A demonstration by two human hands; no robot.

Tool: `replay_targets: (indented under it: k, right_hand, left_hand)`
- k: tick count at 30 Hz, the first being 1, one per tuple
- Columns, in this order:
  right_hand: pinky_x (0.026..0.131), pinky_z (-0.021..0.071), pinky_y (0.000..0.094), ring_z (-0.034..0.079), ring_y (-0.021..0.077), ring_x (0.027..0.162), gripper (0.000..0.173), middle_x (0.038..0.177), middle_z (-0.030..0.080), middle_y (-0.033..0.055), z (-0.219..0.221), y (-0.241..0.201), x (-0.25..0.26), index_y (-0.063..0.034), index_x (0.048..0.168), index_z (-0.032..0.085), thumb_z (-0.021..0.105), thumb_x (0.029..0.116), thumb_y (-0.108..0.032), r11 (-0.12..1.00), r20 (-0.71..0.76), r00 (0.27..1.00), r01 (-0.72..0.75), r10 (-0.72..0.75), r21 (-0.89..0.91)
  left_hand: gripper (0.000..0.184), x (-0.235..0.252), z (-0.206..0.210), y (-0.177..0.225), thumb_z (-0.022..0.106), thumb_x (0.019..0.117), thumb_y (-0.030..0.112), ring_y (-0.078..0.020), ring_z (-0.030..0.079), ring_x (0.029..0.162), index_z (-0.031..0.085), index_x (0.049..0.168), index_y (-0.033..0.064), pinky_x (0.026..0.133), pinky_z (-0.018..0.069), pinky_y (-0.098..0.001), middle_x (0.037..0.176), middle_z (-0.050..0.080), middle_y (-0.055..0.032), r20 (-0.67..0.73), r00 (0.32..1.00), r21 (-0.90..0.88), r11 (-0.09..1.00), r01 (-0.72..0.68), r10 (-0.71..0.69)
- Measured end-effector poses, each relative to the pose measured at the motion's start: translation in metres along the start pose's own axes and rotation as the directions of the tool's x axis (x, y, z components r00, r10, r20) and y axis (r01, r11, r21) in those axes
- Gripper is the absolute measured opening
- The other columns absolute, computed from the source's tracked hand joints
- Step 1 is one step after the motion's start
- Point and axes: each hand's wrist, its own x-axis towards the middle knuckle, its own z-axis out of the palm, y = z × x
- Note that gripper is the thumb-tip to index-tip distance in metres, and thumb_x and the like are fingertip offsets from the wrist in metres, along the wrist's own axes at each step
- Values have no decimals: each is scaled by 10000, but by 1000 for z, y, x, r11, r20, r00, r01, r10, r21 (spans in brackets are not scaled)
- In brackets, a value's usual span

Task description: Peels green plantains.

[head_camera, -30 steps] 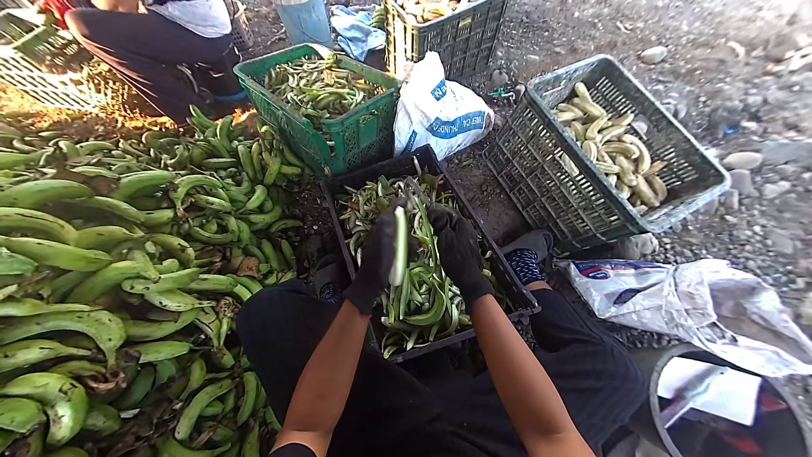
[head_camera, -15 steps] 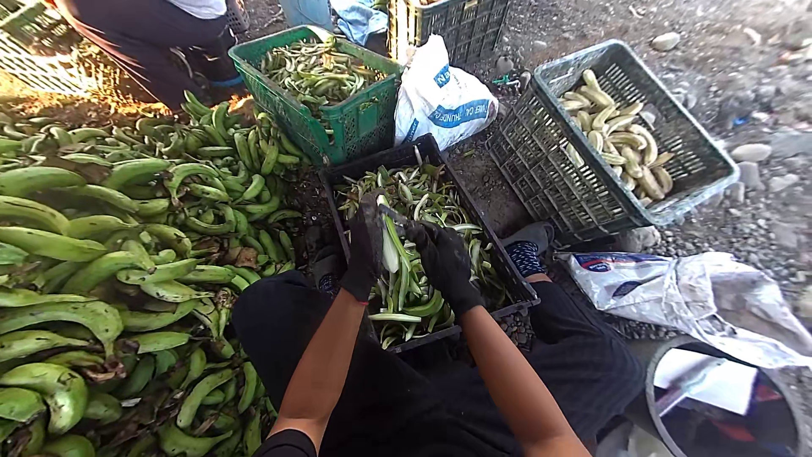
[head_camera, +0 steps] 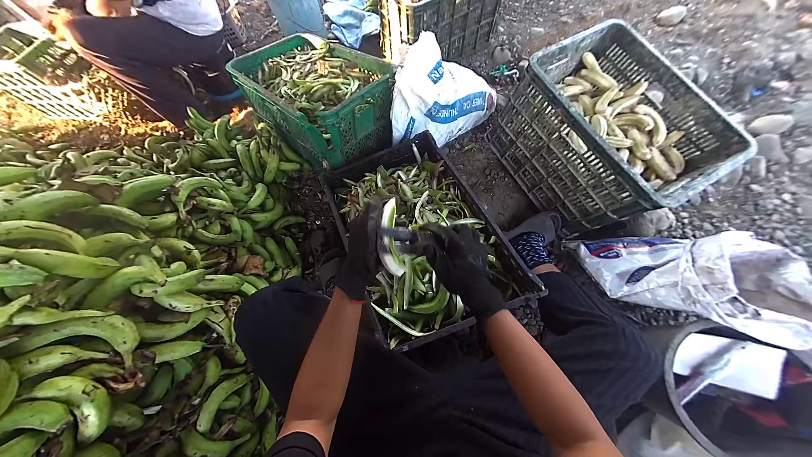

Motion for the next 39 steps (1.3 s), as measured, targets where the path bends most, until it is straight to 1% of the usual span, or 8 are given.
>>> replay_targets:
  k: [7,11,14,18,24,30,34,39]
  right_hand:
    - [858,482,611,651,303,1038,638,1048,696,127,-10,21,42,-131,1152,685,327,1023,-643,886,79,953,-300,291,353]
    - [973,531,423,638,191,1140,530,1321,641,115,-18,92,13,-83,1422,549,308,1104,-432,751,121,945,-317,305,579]
    - [676,566,336,637,139,799,534,1037,653,45,-16,137,-37,-120,1361,526,237,1106,-489,405,191,912,-339,363,849]
    - [699,594,398,688,220,811,544,1078,705,128,0,157,-101,-80,1296,547,231,1111,-482,-204,209,818,-114,536,972]
    - [730,603,410,697,230,822,556,1148,690,141,-5,157,-102,-65,1366,474,194,1117,-475,-320,204,803,-18,560,947]
    - [608,556,322,654,167,695,507,1012,686,105,-67,112,-126,-51,1361,436,147,1134,-400,-280,199,765,-26,613,960]
    - [630,585,374,678,204,710,633,1020,719,117,-12,156,-107,-81,1308,529,145,1101,-539,-380,227,781,15,583,925]
    - [633,587,376,672,203,714,714,1018,706,117,-8,156,-110,-60,1298,566,124,1086,-579,-332,204,840,-30,503,943]
  left_hand:
    - [471,1,-2,3,316,1104,450,-144,684,865,549,1414,183,752,592,-360,1104,703,-52,14,993,342,933,-116,118]
    - [579,14,-18,-14,471,1060,492,-380,627,1179,412,1551,191,983,482,-637,1370,602,-199,49,983,779,610,-149,179]
    - [587,12,-22,-21,491,1058,465,-461,584,1226,433,1539,134,1030,416,-683,1349,601,-259,120,992,933,338,-121,25]
    - [552,8,9,-30,502,1060,429,-486,598,1193,513,1467,57,1015,425,-681,1278,628,-293,265,931,964,75,-255,-251]
    - [404,1,206,30,515,1067,306,-184,628,897,548,1346,16,825,538,-405,1067,641,-146,521,846,629,620,-469,112]
    - [535,-16,373,74,468,1079,307,-176,581,1224,347,1550,83,989,527,-373,1465,500,-138,749,652,176,915,-362,114]
    - [579,-6,340,41,487,1069,377,-222,602,1232,323,1589,184,1001,527,-456,1488,521,-97,827,556,261,822,-505,79]
    - [605,32,220,-1,493,1043,391,-254,657,1122,375,1551,85,944,562,-463,1352,599,-175,660,751,578,645,-500,-9]
